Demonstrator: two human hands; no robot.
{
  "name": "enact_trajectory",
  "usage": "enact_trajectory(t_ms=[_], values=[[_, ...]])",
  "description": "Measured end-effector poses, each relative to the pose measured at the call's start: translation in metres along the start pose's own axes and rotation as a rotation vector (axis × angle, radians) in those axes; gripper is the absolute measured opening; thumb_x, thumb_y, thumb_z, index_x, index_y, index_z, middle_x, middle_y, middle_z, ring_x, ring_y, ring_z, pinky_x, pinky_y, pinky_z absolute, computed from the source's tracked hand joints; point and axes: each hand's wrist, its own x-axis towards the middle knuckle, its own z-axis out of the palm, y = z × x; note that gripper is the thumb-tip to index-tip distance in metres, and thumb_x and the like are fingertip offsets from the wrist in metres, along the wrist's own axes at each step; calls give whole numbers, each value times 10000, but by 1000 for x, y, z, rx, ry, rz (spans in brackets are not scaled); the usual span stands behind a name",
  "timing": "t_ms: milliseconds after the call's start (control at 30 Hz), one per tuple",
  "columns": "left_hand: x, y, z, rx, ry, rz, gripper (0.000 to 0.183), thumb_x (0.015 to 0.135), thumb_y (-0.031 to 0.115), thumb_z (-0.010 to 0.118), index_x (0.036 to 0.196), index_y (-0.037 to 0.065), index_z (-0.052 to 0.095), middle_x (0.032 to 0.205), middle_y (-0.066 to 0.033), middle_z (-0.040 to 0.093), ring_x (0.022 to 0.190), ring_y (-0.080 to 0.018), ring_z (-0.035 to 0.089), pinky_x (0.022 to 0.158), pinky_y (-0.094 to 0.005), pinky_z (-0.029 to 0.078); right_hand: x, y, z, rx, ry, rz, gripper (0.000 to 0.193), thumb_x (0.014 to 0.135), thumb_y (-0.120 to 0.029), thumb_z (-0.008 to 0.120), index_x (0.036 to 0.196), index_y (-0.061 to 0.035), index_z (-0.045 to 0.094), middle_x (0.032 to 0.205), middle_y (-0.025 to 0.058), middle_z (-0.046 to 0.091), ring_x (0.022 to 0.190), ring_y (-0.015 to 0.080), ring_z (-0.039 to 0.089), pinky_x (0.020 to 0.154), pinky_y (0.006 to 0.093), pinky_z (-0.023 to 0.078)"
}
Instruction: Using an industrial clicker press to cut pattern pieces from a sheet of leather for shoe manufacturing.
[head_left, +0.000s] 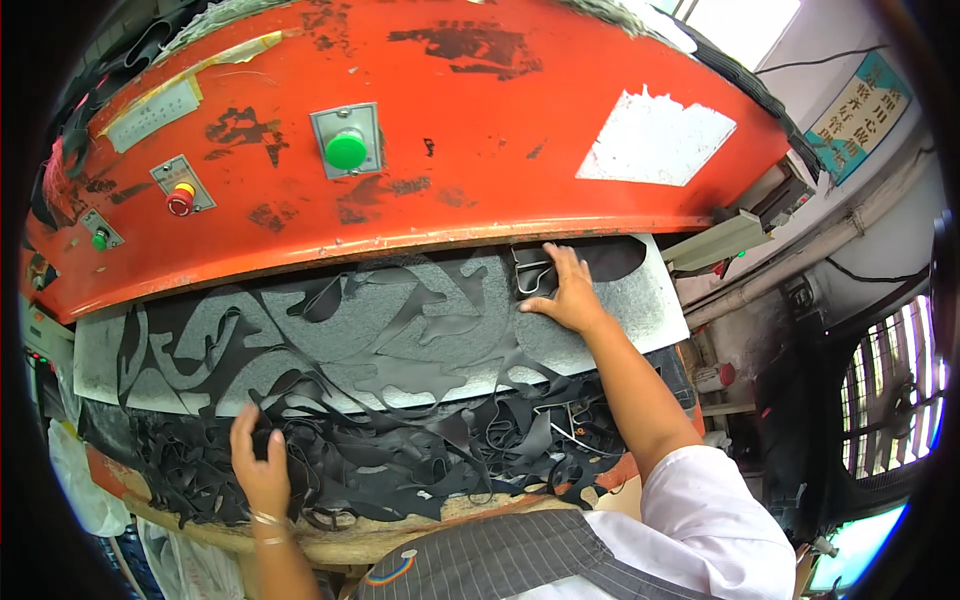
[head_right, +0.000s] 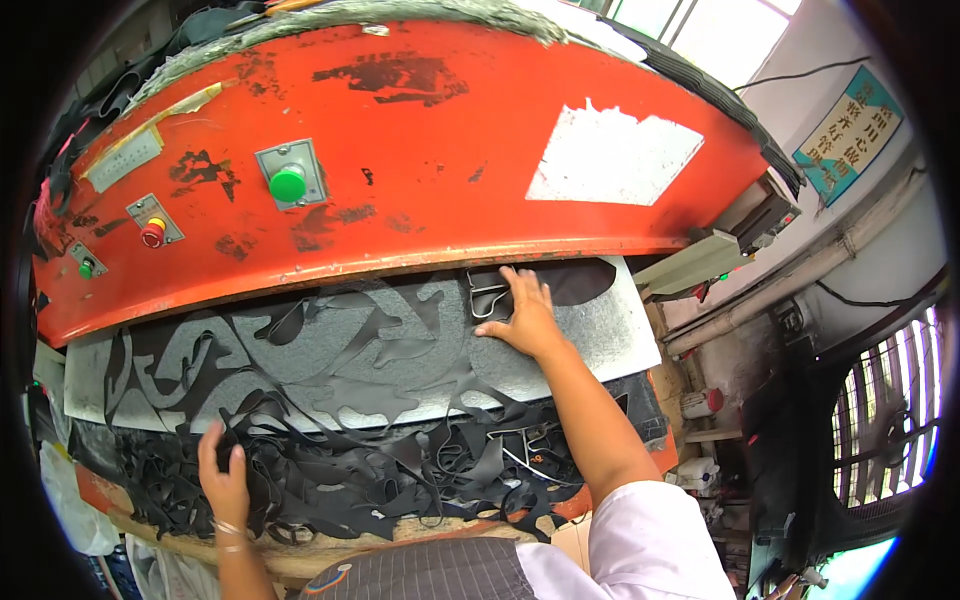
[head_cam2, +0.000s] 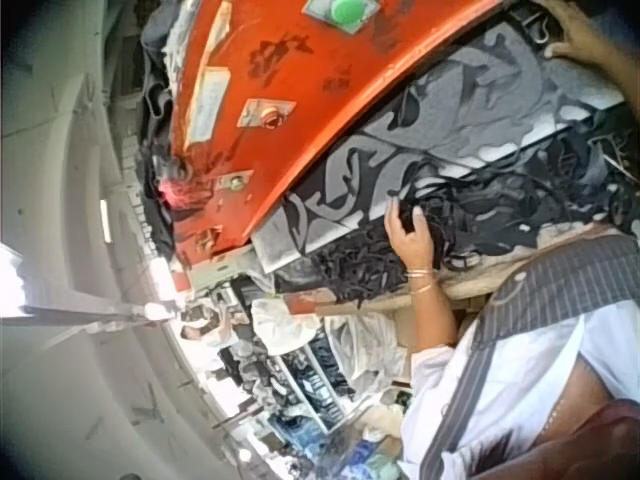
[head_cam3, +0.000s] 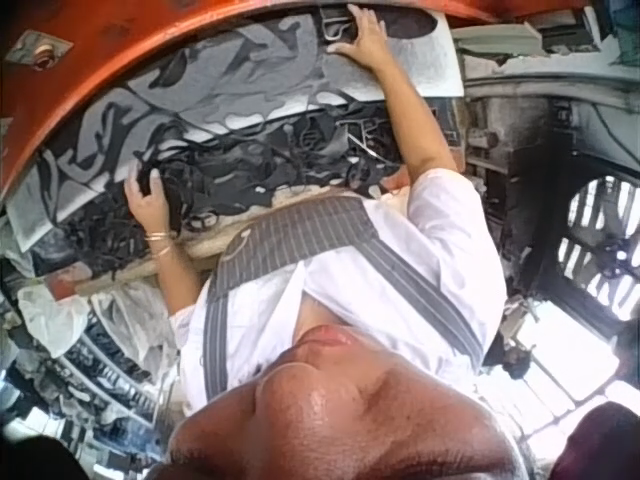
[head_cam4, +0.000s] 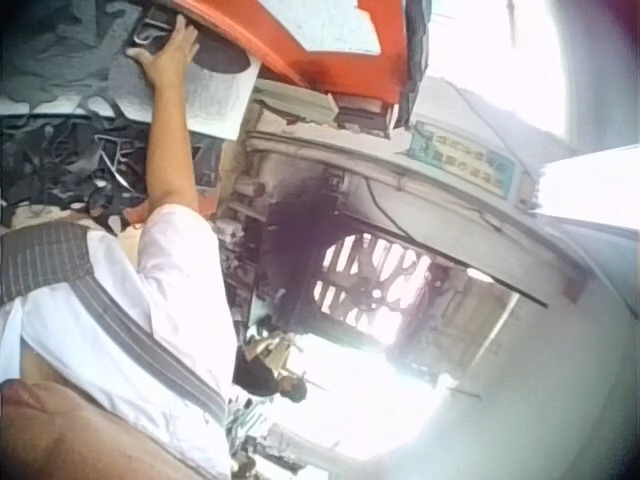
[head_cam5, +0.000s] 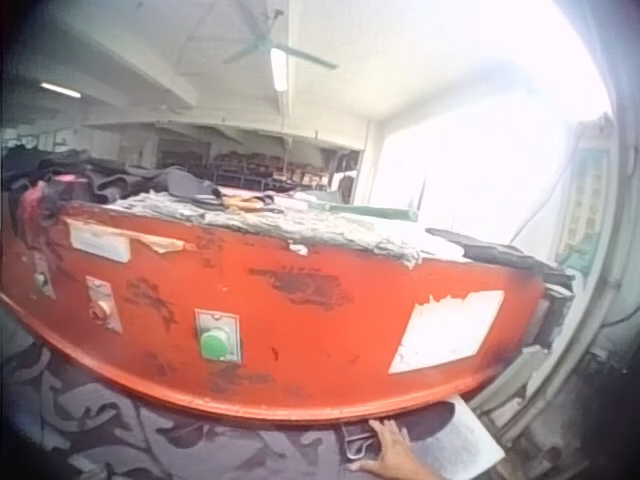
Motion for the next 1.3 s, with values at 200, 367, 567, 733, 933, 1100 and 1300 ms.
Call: enact_trajectory(t_ms=[200,367,567,733,933,1100,1300], values=[[109,-75,-40,-114,263,36,596,913,201,620,1427,-1,395,1427,-177,446,1301,-281,439,1055,-370,348,-34,-107,-40,297,235,-10,915,650,-324,865,1376,-15,401,1352,249,472,1196,397,506,989,435,423],[232,-113,-94,166,917,143,763,920,323,614,1480,-40,244,1542,-235,251,1443,-321,231,1168,-365,172,8,-268,-64,416,242,-247,655,790,-400,749,1247,-39,449,1112,165,617,955,337,637,798,429,517],[218,-138,-174,34,535,170,611,944,182,535,1481,11,300,1544,-167,297,1426,-257,283,1138,-324,212,34,-305,-47,532,329,-284,370,861,-279,687,1029,-48,451,749,162,639,716,397,644,611,464,494],[62,17,-82,11,-55,119,335,924,232,567,1122,-22,660,1049,-164,674,963,-258,635,865,-346,477,-74,-246,-51,450,-259,-199,381,839,-360,687,917,-22,529,769,225,635,758,427,628,651,489,482],[-130,77,25,-135,-729,397,190,816,260,694,934,121,749,902,-67,710,840,-255,666,746,-347,540,-215,-209,-52,198,-950,-364,505,738,-383,769,1020,4,609,1039,173,620,953,381,611,803,454,507],[-157,104,59,44,-459,390,153,757,234,713,855,122,748,789,-54,671,727,-263,625,633,-370,514,-263,-183,-32,31,-645,-516,513,654,-287,795,1031,17,624,991,145,612,969,311,600,792,396,529],[-151,135,78,121,-408,294,129,724,245,730,705,117,741,667,-56,635,625,-264,600,568,-376,487,-243,-151,-49,132,-666,-583,385,676,-243,744,988,-29,673,946,163,650,931,310,639,741,394,539]])
